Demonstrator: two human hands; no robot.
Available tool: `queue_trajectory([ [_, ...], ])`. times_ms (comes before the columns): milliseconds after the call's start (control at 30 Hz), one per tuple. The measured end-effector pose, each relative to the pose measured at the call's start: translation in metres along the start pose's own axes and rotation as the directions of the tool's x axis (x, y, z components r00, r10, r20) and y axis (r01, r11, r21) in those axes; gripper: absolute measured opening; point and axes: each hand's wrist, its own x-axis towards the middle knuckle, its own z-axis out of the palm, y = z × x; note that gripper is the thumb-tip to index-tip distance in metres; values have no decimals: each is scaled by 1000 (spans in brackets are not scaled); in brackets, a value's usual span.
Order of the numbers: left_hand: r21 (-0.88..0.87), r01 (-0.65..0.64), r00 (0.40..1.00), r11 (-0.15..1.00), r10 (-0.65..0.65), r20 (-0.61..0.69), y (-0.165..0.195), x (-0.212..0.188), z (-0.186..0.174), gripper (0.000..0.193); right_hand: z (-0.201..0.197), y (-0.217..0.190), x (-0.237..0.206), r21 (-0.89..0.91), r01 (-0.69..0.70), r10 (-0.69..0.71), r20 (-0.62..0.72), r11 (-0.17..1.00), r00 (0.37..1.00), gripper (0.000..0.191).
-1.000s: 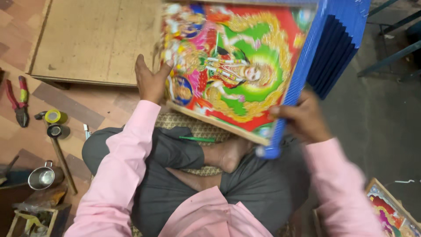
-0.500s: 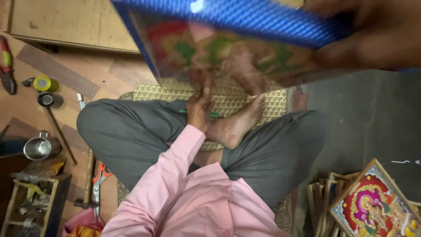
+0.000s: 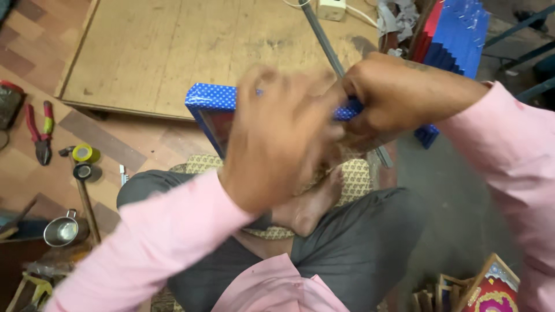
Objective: The person sits on the floor and works on a framed religious artwork. They use a metal ruler and a green tool to press down a clear plastic sheet over the image. Then they apply blue patterned tape along the edges of the frame to secure the plastic.
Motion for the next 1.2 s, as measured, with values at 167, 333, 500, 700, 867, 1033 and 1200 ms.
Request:
queue_trajectory([
  [167, -67, 274, 911, 959, -237, 337, -11, 44, 8, 12, 3, 6, -6, -111, 51, -54, -24, 993, 998, 26],
  [333, -82, 299, 885, 951, -244, 395, -21, 47, 23, 15, 9, 16, -14, -42, 149, -153, -100, 988, 983, 30],
  [500, -105, 351, 872, 930, -284, 400, -27, 48, 31, 15, 10, 21, -22, 33, 84, -76, -183, 996, 980, 31],
  [700, -103, 297, 914, 949, -251, 318, -26, 41, 32, 9, 12, 43, -53, 78, -109, 123, -209, 991, 970, 34],
  [867, 6, 293, 914, 956, -282, 290, -25, 35, 40, 14, 39, 68, -80, 501, -23, 230, -356, 865, 905, 22],
  [1033, 80, 317, 892, 945, -326, 312, -21, 31, 46, 16, 78, 72, -89, 708, 20, 427, -448, 706, 786, 16],
  [1200, 78, 398, 817, 914, -391, 424, -18, 36, 44, 23, 92, 73, -91, 708, 117, 377, -500, 696, 780, 14],
])
